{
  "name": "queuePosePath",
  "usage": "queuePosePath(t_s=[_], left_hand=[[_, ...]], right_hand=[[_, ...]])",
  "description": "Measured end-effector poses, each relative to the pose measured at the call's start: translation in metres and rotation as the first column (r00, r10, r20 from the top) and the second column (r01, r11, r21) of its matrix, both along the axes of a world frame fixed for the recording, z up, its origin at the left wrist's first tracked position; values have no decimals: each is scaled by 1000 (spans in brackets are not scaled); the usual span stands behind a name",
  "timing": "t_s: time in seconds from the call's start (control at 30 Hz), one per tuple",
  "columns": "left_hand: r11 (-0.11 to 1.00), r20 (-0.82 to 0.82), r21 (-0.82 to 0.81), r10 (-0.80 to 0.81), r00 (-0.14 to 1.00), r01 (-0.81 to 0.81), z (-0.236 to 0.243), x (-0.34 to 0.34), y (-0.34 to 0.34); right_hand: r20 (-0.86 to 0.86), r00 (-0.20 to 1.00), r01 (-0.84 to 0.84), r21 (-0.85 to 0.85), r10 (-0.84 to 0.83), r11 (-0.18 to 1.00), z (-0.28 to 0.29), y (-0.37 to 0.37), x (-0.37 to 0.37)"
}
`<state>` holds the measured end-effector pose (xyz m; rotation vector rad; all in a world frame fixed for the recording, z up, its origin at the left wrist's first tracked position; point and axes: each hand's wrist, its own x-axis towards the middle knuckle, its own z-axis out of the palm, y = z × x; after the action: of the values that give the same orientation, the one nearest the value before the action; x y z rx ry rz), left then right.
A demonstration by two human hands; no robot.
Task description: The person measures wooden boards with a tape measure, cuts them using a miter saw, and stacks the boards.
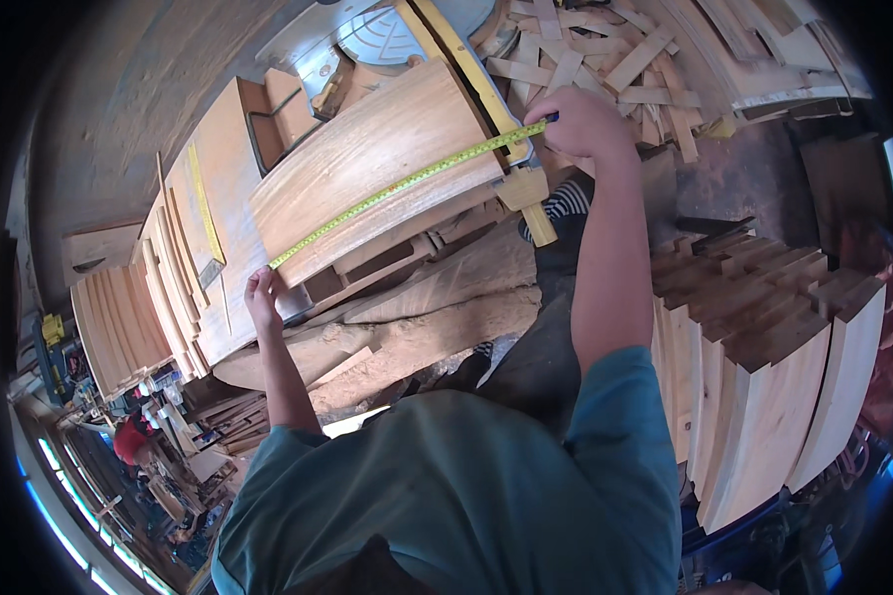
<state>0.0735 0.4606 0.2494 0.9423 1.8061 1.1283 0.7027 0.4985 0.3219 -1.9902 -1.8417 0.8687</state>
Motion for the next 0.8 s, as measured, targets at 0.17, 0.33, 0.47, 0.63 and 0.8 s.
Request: queuePosePath(t_s=[0.17, 0.33, 0.47, 0.63, 0.8], left_hand=[[998, -10, 51, 42, 999, -42, -19, 12, -1], [941, 48, 291, 166, 985, -172, -30, 42, -6], [920, 21, 322, 231, 973, -225, -40, 47, -10], [878, -105, 442, 254, 962, -183, -52, 51, -11], [881, -348, 452, 320, 881, -141, -53, 57, -12]], right_hand=[[27, 996, 90, -126, -87, 988, -3, 9, 2], [45, 997, 75, -146, -70, 986, -3, 9, 9], [51, 998, 45, -97, -40, 994, -8, 6, 9], [84, 996, 42, -71, -36, 997, -10, 4, 7], [128, 990, 59, -74, -49, 995, -9, 4, 5]])
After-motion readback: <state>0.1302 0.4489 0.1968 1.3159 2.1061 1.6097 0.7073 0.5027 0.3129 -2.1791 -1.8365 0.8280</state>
